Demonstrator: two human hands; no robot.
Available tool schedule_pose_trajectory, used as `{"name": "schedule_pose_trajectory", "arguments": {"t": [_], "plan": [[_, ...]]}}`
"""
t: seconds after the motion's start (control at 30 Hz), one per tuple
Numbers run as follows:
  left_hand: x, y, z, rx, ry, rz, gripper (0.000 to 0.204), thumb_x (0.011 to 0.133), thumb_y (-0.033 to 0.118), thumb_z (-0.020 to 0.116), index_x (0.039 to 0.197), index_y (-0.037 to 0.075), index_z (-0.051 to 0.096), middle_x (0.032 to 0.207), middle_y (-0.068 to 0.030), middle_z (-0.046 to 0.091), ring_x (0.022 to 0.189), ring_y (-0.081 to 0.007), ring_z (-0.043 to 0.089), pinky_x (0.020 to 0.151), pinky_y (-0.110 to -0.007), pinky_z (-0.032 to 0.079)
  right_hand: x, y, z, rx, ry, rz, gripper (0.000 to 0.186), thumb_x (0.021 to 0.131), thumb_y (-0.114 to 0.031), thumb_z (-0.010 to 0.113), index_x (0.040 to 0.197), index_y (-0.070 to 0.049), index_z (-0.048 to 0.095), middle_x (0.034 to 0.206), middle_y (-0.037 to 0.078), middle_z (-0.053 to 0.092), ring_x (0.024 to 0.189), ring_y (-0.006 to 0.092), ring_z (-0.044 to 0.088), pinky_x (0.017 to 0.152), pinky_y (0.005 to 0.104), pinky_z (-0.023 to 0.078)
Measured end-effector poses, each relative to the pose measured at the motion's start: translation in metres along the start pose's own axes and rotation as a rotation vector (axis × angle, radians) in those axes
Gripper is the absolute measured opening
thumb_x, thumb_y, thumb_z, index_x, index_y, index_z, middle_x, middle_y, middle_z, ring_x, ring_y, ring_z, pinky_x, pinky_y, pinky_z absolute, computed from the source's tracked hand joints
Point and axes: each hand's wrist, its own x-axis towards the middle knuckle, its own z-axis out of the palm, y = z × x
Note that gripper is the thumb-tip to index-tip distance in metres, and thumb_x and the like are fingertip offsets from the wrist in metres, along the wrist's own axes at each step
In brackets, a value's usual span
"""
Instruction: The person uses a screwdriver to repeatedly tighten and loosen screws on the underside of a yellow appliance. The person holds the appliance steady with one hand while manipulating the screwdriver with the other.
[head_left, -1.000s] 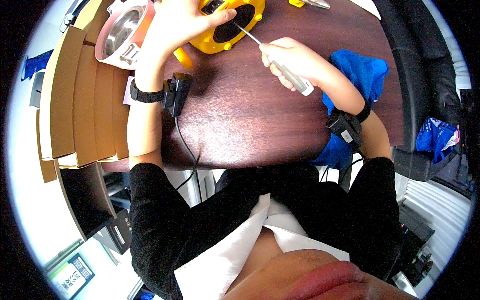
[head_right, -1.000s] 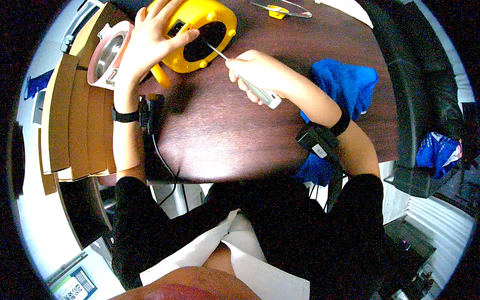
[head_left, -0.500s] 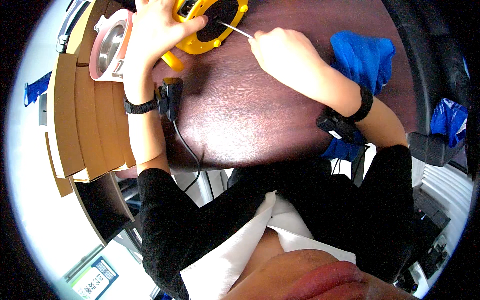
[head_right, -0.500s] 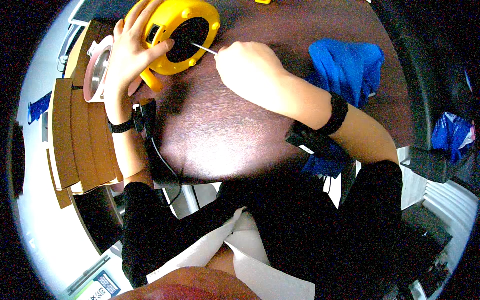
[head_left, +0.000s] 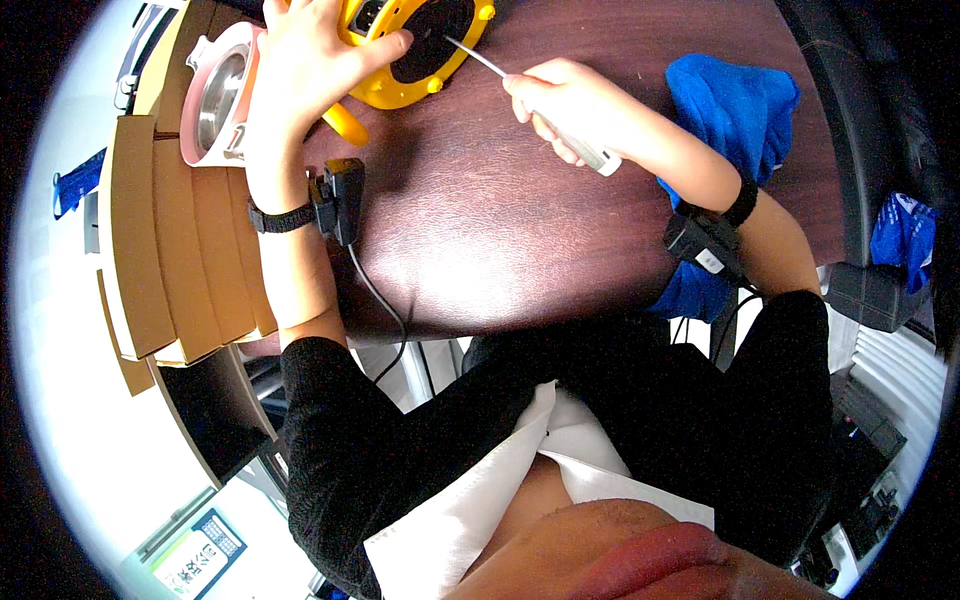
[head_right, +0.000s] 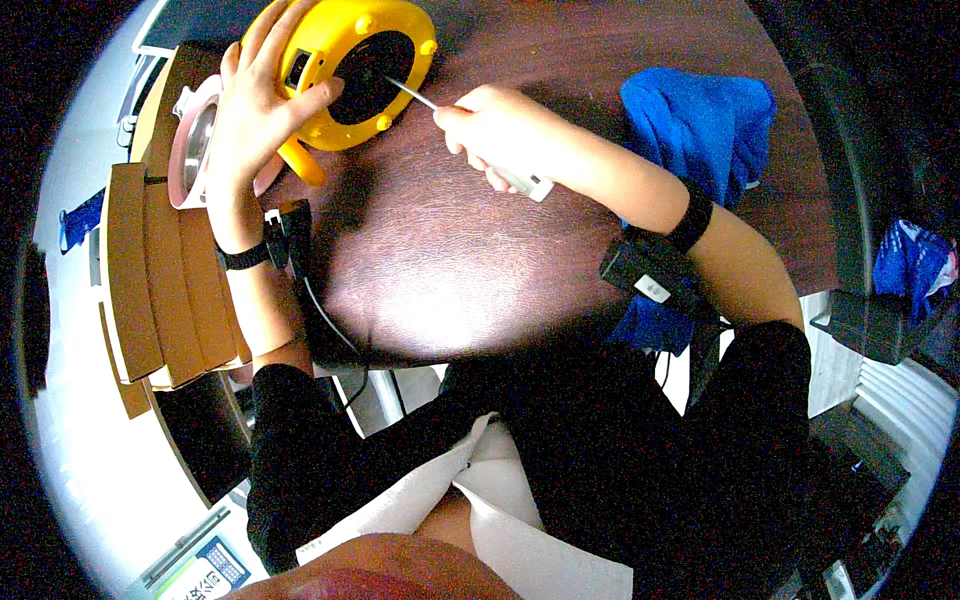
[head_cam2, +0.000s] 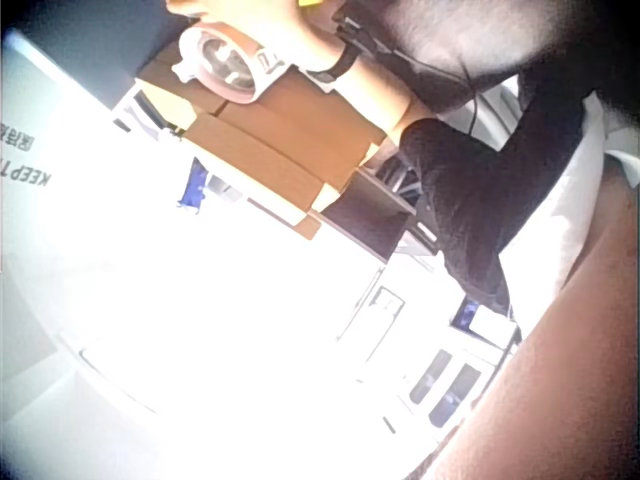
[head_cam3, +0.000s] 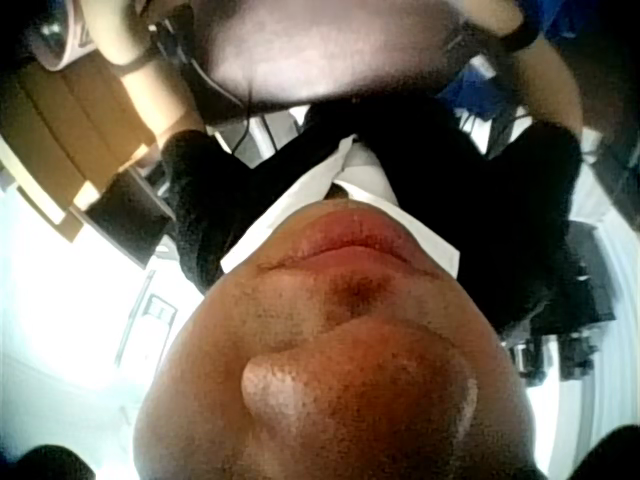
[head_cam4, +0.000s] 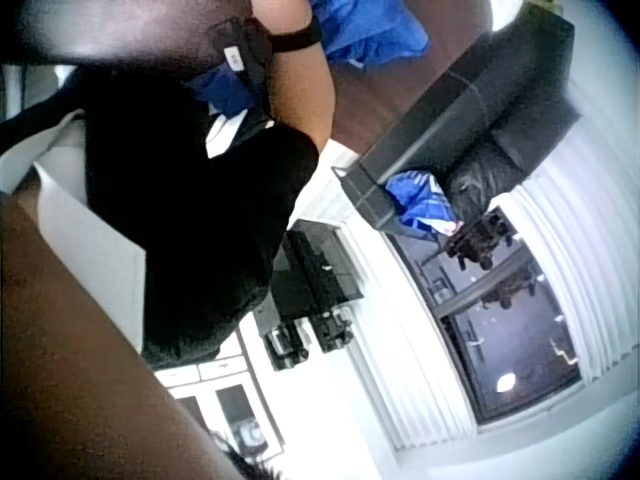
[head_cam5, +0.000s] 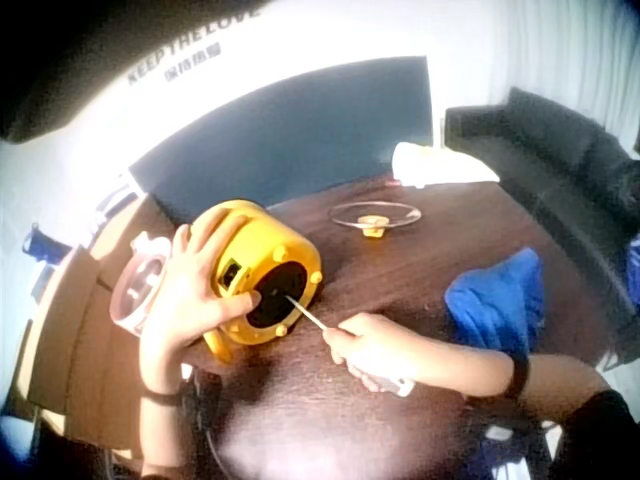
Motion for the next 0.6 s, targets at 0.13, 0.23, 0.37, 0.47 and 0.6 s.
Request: {"name": "schedule_pose_trajectory", "arguments": {"t": [0.13,0.23,0.37,0.47,0.6], "plan": [[0.001,0.008,-0.003,-0.07,-0.038,-0.072,0.1,0.059,0.074,0.055,0.132,0.006,0.049,0.141,-0.017,0.038,0.116,-0.0349,0.039,0.098,-0.055,0.036,0.009,0.013,-0.002,0.253,-0.216,-0.079,0.037,0.098,-0.034,0.043,0.075,-0.006,0.051,0.049,0.003,0.047,0.032,0.0115,0.048,0.028,0.0248,0.038],[0.0,0.0,0.001,-0.052,-0.025,-0.055,0.101,0.059,0.076,0.054,0.133,0.007,0.049,0.141,-0.0164,0.038,0.117,-0.0349,0.038,0.098,-0.056,0.036,0.008,0.011,-0.001,0.192,-0.198,-0.083,0.036,0.098,-0.034,0.042,0.076,-0.006,0.05,0.05,0.003,0.047,0.032,0.0114,0.048,0.028,0.0243,0.038],[0.002,0.013,-0.007,-0.074,-0.055,-0.109,0.1,0.059,0.075,0.054,0.133,0.008,0.048,0.141,-0.0167,0.038,0.119,-0.0355,0.037,0.099,-0.056,0.035,0.01,0.012,0.0,0.182,-0.158,-0.086,0.036,0.098,-0.033,0.042,0.076,-0.006,0.05,0.052,0.003,0.048,0.032,0.0115,0.047,0.029,0.0236,0.037],[0.002,0.014,-0.007,-0.06,-0.052,-0.113,0.1,0.058,0.074,0.055,0.133,0.008,0.048,0.141,-0.0167,0.038,0.119,-0.0358,0.037,0.099,-0.057,0.035,0.008,0.011,0.0,0.274,-0.2,-0.069,0.035,0.098,-0.033,0.043,0.076,-0.006,0.05,0.052,0.003,0.048,0.032,0.0117,0.046,0.029,0.0237,0.037],[-0.001,0.001,0.0,-0.038,-0.012,-0.054,0.099,0.059,0.071,0.057,0.133,0.006,0.048,0.14,-0.0171,0.038,0.119,-0.035,0.037,0.1,-0.055,0.034,0.005,0.008,-0.001,0.412,-0.29,-0.031,0.034,0.097,-0.034,0.042,0.079,-0.007,0.05,0.052,0.002,0.046,0.032,0.0121,0.046,0.03,0.0245,0.038]]}}
